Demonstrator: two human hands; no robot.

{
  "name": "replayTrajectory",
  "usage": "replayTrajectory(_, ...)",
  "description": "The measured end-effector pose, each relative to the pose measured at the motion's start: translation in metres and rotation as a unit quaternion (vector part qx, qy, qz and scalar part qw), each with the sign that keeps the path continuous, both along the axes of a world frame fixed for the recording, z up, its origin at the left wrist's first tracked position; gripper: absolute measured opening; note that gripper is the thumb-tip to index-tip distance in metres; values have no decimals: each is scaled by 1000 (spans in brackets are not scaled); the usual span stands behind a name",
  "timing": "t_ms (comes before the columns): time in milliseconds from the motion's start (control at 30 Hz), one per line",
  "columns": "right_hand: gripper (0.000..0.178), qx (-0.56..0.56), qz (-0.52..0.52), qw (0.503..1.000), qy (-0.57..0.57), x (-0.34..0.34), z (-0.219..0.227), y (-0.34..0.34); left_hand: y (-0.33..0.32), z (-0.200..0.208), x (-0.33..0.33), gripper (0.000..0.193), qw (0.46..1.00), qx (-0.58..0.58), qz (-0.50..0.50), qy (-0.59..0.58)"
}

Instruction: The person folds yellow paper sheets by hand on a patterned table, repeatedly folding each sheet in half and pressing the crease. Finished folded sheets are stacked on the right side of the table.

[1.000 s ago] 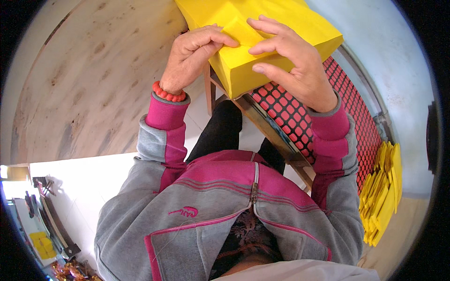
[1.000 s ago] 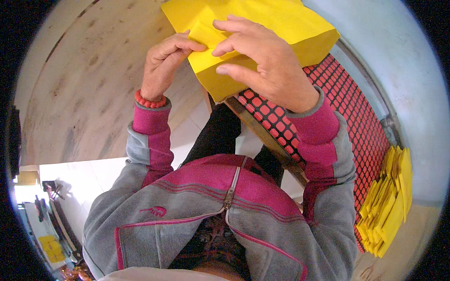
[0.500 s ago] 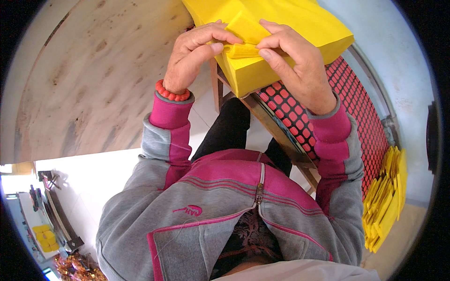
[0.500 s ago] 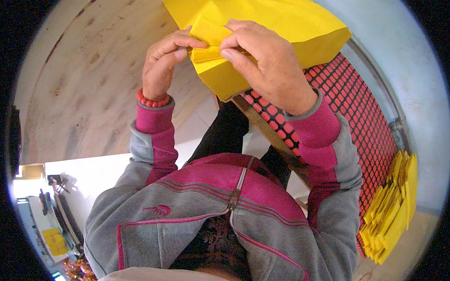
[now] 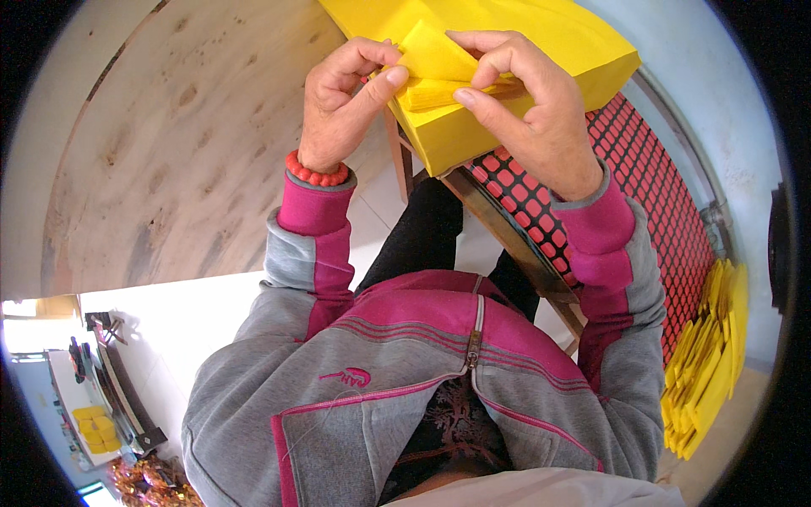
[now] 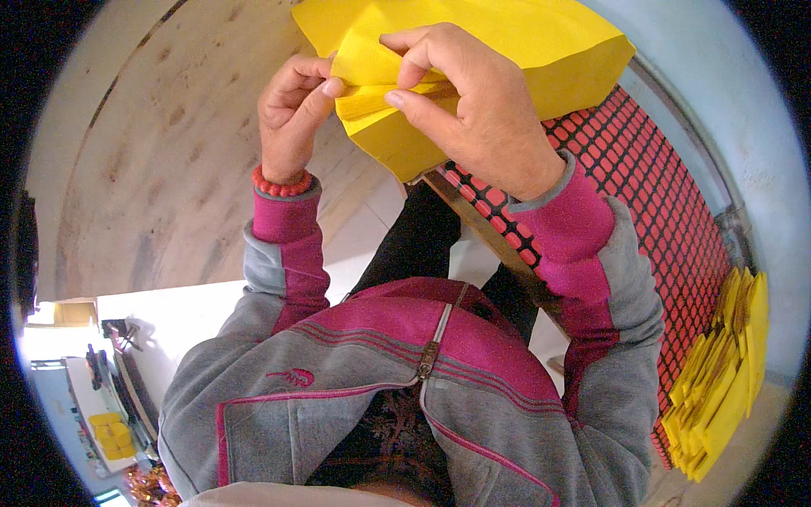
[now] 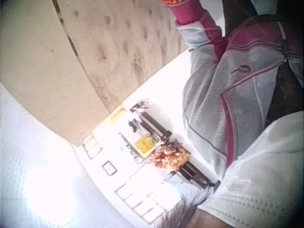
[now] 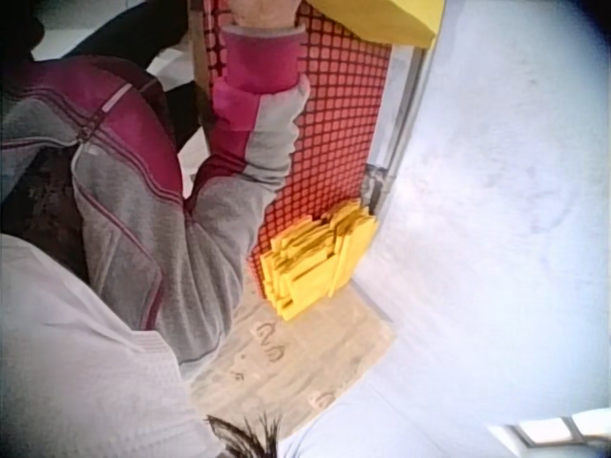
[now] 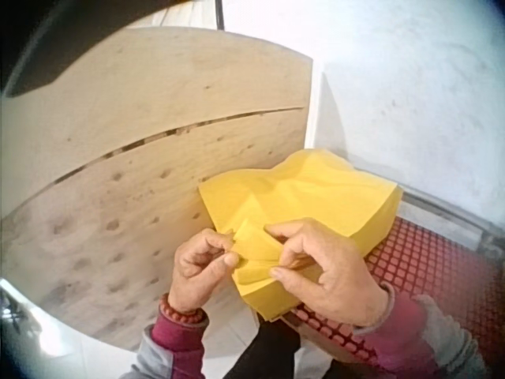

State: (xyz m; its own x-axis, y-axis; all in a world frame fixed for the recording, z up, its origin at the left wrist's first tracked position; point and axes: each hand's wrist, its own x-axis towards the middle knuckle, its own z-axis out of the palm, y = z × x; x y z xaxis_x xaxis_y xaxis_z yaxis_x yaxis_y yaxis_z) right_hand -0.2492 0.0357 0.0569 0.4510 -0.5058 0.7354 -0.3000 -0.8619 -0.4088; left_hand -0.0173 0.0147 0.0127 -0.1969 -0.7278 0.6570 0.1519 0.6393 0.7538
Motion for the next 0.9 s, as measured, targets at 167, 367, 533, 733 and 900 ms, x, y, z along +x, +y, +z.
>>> replayTrajectory(167,12,-53,9,998,24,-1,0,-4,2,4,-5,13,999,9,-1,35)
replayTrajectory(367,11,-78,-4,997,30,3,-3,-5,-2,1,-5,9,997,-14,-29,69)
replayTrajectory(533,11,-82,-16,996,27,4,-2,-4,-3,2,6,9,999,-36,-20,-16)
replayTrajectory(733,11,1,-5,1000,31,1,-2,1,-4,0,9,12,999,-38,-17,-35)
replayTrajectory(900,11,-2,-12,1000,26,3,-3,0,-2,-2,4,8,1000,-18,11,-21)
